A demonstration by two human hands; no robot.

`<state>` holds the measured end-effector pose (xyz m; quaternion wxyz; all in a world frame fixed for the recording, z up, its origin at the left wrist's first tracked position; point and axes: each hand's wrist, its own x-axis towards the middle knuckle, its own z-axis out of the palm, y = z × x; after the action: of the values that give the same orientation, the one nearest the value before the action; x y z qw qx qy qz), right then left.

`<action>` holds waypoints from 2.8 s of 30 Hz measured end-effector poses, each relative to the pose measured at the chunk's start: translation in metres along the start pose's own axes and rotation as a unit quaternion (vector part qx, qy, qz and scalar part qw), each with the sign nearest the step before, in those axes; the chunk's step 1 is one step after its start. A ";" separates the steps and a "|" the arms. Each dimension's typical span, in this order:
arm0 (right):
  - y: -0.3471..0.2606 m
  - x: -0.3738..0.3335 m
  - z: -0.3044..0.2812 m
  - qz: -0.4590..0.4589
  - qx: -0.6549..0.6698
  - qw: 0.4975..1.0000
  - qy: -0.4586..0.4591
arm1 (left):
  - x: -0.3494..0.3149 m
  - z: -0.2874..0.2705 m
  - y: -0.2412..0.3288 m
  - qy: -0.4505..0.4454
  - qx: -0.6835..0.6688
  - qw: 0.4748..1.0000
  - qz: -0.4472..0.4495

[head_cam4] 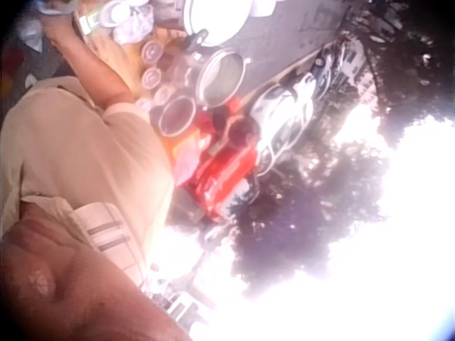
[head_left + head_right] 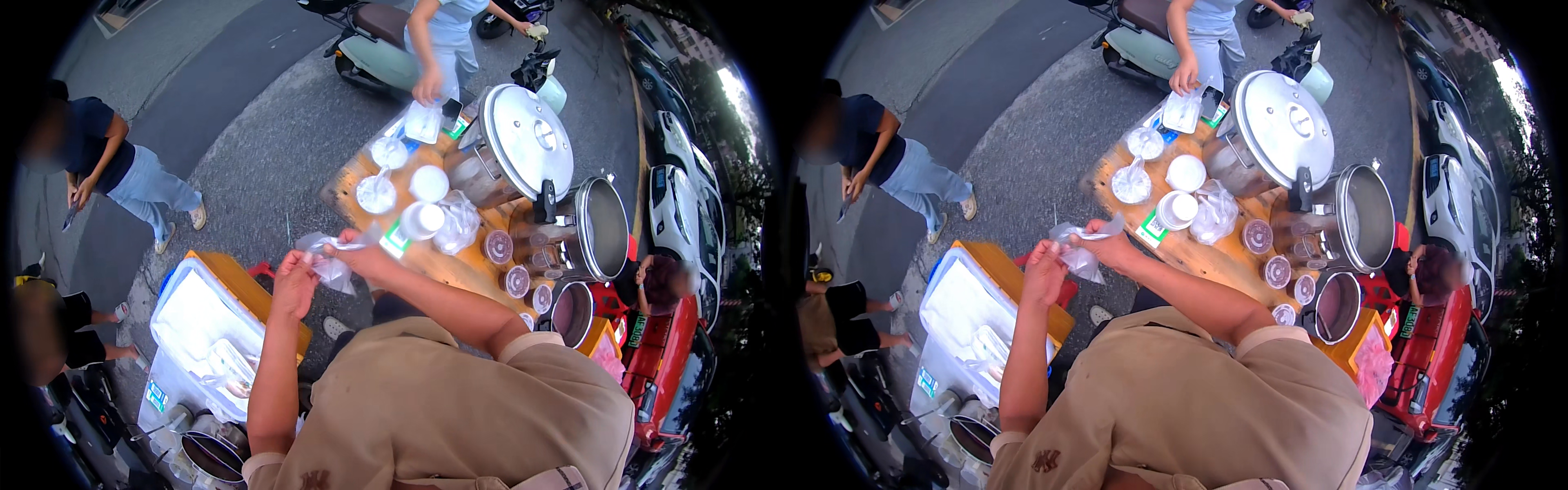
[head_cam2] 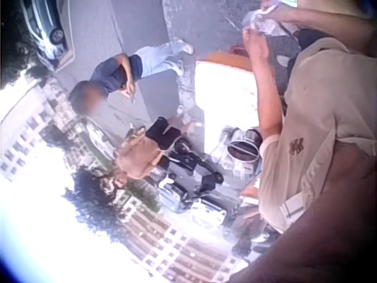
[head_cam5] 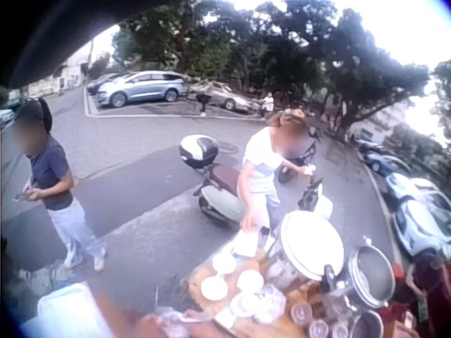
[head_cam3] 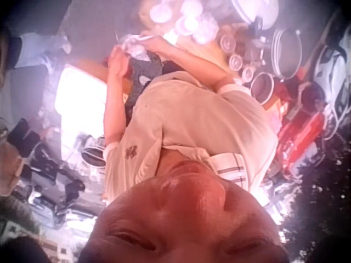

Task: The person prepares food at a street stall, scooping noodles from a large container into styrofoam boxes using chopsticks. They add broth and toppings from various containers, seal the boxes, and place them into plastic bags for customers. The process is repeated for multiple orders throughout the clip.

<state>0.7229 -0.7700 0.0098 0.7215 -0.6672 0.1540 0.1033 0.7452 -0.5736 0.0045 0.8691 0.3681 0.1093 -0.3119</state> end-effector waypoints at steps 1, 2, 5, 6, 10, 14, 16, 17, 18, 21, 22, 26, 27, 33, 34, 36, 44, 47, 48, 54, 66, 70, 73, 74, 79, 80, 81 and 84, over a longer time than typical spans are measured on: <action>0.006 0.006 -0.019 -0.008 -0.071 0.997 0.010 | 0.003 0.009 0.007 0.016 -0.058 0.998 0.005; 0.020 0.016 -0.040 -0.016 -0.142 0.990 0.020 | 0.007 0.017 0.017 0.016 -0.125 0.992 0.023; 0.025 0.032 -0.096 0.019 -0.361 0.932 -0.010 | 0.036 -0.013 0.032 0.014 -0.263 0.963 0.051; 0.022 0.036 -0.109 0.031 -0.386 0.921 -0.036 | 0.042 -0.009 0.038 -0.068 -0.263 0.961 0.056; -0.002 0.040 -0.110 -0.183 -0.392 0.900 0.043 | 0.054 0.018 0.039 -0.006 -0.028 0.997 0.067; -0.042 0.052 -0.085 -0.324 -0.306 0.895 -0.024 | 0.058 0.054 0.022 -0.085 0.072 0.994 -0.018; -0.030 0.064 -0.089 -0.181 -0.282 0.934 -0.123 | 0.062 0.072 0.018 -0.080 0.252 0.963 0.050; -0.020 0.069 -0.095 -0.073 -0.269 0.944 -0.176 | 0.062 0.081 0.020 -0.080 0.337 0.934 0.084; -0.016 0.073 -0.097 -0.070 -0.227 0.957 -0.165 | 0.062 0.078 0.033 -0.051 0.496 0.862 0.096; -0.009 0.078 -0.116 0.134 0.176 0.959 -0.178 | 0.067 0.028 0.048 0.021 0.566 0.822 0.063; -0.016 0.074 -0.121 0.146 0.293 0.923 -0.204 | 0.072 0.010 0.050 0.047 0.586 0.807 0.057; -0.010 0.077 -0.151 0.181 0.329 0.895 -0.239 | 0.083 -0.033 0.027 0.056 0.339 0.939 0.015; -0.008 0.078 -0.157 0.179 0.327 0.900 -0.227 | 0.086 -0.036 0.023 0.033 0.182 0.983 -0.001; -0.029 0.071 -0.175 0.160 0.341 0.908 -0.182 | 0.081 0.024 0.032 0.047 -0.089 0.994 -0.036; -0.031 0.070 -0.177 0.159 0.352 0.904 -0.182 | 0.084 0.020 0.031 0.024 -0.104 0.994 -0.039; -0.035 0.070 -0.183 0.159 0.375 0.895 -0.182 | 0.093 0.012 0.026 -0.023 -0.133 0.990 -0.047; -0.044 0.068 -0.197 0.117 0.386 0.895 -0.190 | 0.108 0.030 0.024 0.016 -0.126 0.990 -0.054; -0.039 0.070 -0.205 0.114 0.384 0.898 -0.181 | 0.113 0.040 0.022 0.027 -0.125 0.990 -0.062; -0.034 0.071 -0.207 0.116 0.384 0.898 -0.179 | 0.111 0.038 0.022 0.031 -0.125 0.990 -0.063; -0.038 0.082 -0.194 0.130 0.316 0.929 -0.143 | 0.110 0.013 0.019 -0.018 -0.156 0.985 -0.069; -0.005 0.107 -0.059 -0.055 -0.318 0.923 -0.208 | -0.007 -0.065 0.051 0.104 -0.091 0.986 0.092; -0.004 0.111 0.010 -0.124 -0.386 0.866 -0.293 | -0.059 -0.105 0.051 0.157 -0.086 0.972 0.155; -0.004 0.100 0.040 -0.125 -0.415 0.844 -0.317 | -0.096 -0.112 0.056 0.213 -0.118 0.954 0.175; 0.002 0.098 0.047 -0.114 -0.405 0.848 -0.321 | -0.101 -0.119 0.054 0.208 -0.129 0.952 0.181; 0.015 0.071 0.065 -0.054 -0.344 0.895 -0.279 | -0.121 -0.155 0.043 0.192 -0.125 0.956 0.182; 0.021 0.067 0.070 -0.008 -0.315 0.907 -0.280 | -0.131 -0.162 0.044 0.199 -0.114 0.955 0.187; 0.018 0.060 0.071 0.013 -0.294 0.915 -0.277 | -0.131 -0.161 0.039 0.191 -0.108 0.958 0.183; 0.023 0.059 0.060 -0.017 -0.268 0.933 -0.241 | -0.147 -0.146 0.046 0.200 -0.020 0.964 0.174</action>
<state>0.7751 -0.7116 -0.0292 0.5329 -0.7934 -0.0696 0.2859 0.6644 -0.3778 -0.0105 0.8776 0.4188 0.2214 -0.0737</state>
